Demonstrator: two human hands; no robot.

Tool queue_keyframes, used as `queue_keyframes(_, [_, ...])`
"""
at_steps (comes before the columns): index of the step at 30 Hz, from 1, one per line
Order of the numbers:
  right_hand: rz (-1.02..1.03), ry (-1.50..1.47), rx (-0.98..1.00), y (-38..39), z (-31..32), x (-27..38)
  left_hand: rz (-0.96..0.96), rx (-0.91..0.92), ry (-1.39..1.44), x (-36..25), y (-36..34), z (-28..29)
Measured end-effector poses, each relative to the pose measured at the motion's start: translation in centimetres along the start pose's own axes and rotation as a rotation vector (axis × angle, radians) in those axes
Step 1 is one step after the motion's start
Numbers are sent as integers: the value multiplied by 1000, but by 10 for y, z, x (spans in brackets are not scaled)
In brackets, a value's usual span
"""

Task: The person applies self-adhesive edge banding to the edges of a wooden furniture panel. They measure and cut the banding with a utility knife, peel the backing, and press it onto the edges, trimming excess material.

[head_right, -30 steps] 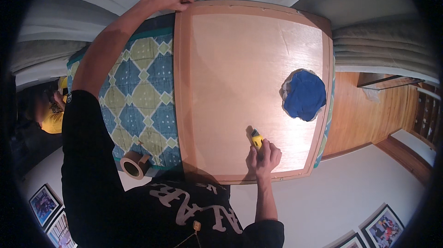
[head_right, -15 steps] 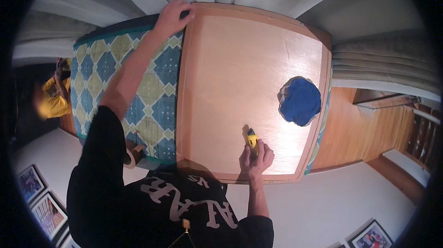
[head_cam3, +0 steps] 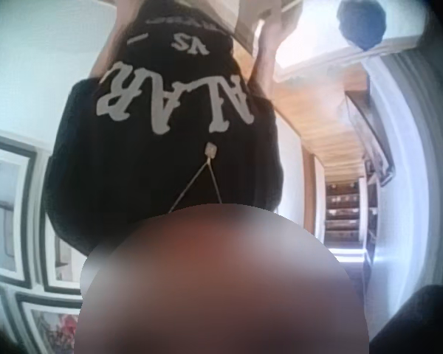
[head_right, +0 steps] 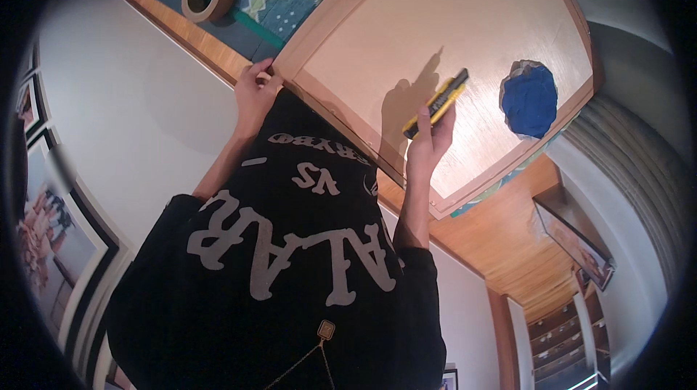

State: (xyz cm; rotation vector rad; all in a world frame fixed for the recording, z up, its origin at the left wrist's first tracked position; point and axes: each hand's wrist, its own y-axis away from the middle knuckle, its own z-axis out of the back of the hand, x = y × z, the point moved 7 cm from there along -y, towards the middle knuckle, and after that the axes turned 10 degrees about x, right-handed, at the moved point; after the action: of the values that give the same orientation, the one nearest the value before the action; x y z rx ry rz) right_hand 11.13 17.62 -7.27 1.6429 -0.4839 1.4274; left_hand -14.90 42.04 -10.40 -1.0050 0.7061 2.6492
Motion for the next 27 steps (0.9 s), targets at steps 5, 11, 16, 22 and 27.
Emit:
queue_keyframes(5, [50,278,244,7,-30,-18,149,-68,231,16,-11,-15])
queue_keyframes(11, [81,535,330,11,-56,-24,177,-182,396,24,-13,-30])
queue_keyframes(16, [157,523,332,13,-60,-21,37,-260,243,12,-1,-39])
queue_keyframes(22, [203,708,397,10,-75,-16,-38,-360,307,3,21,-46])
queue_keyframes(27, [364,873,592,34,-139,11,-98,-37,887,40,17,-46])
